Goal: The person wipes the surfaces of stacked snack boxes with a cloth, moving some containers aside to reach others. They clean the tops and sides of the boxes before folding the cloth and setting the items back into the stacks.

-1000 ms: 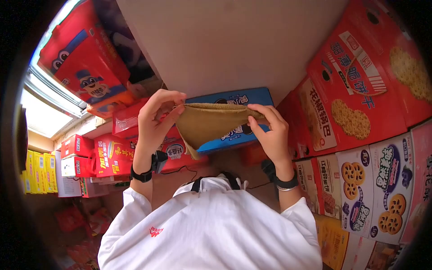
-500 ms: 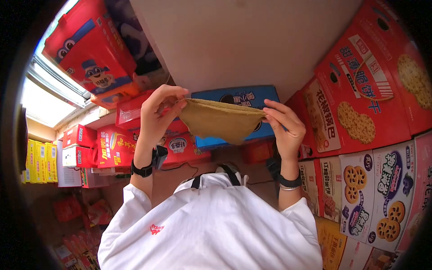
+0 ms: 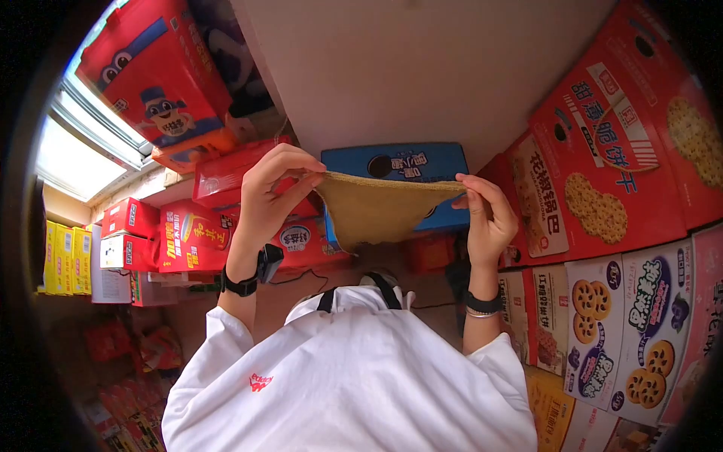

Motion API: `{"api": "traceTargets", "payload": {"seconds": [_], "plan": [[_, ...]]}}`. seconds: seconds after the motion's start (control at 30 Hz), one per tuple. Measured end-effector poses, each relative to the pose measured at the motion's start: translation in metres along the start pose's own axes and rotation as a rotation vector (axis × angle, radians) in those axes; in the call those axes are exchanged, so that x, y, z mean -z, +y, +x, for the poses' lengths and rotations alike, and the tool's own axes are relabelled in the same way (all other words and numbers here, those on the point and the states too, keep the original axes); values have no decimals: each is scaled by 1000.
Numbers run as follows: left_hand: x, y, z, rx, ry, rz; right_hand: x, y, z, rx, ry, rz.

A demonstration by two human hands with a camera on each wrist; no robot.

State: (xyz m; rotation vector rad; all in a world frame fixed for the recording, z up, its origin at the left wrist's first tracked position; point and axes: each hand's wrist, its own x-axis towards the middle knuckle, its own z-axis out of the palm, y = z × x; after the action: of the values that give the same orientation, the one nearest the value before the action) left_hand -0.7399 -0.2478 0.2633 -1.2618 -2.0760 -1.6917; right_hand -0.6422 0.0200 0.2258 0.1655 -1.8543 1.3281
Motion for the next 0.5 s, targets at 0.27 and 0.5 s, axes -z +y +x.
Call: {"api": "traceTargets", "payload": {"seconds": [0.27, 0.5], "plan": [[-2, 7, 4, 88, 43, -228, 12, -17, -2, -118, -142, 157], [3, 20, 33, 49, -9, -240, 12, -58, 26, 33, -220, 436]]}}
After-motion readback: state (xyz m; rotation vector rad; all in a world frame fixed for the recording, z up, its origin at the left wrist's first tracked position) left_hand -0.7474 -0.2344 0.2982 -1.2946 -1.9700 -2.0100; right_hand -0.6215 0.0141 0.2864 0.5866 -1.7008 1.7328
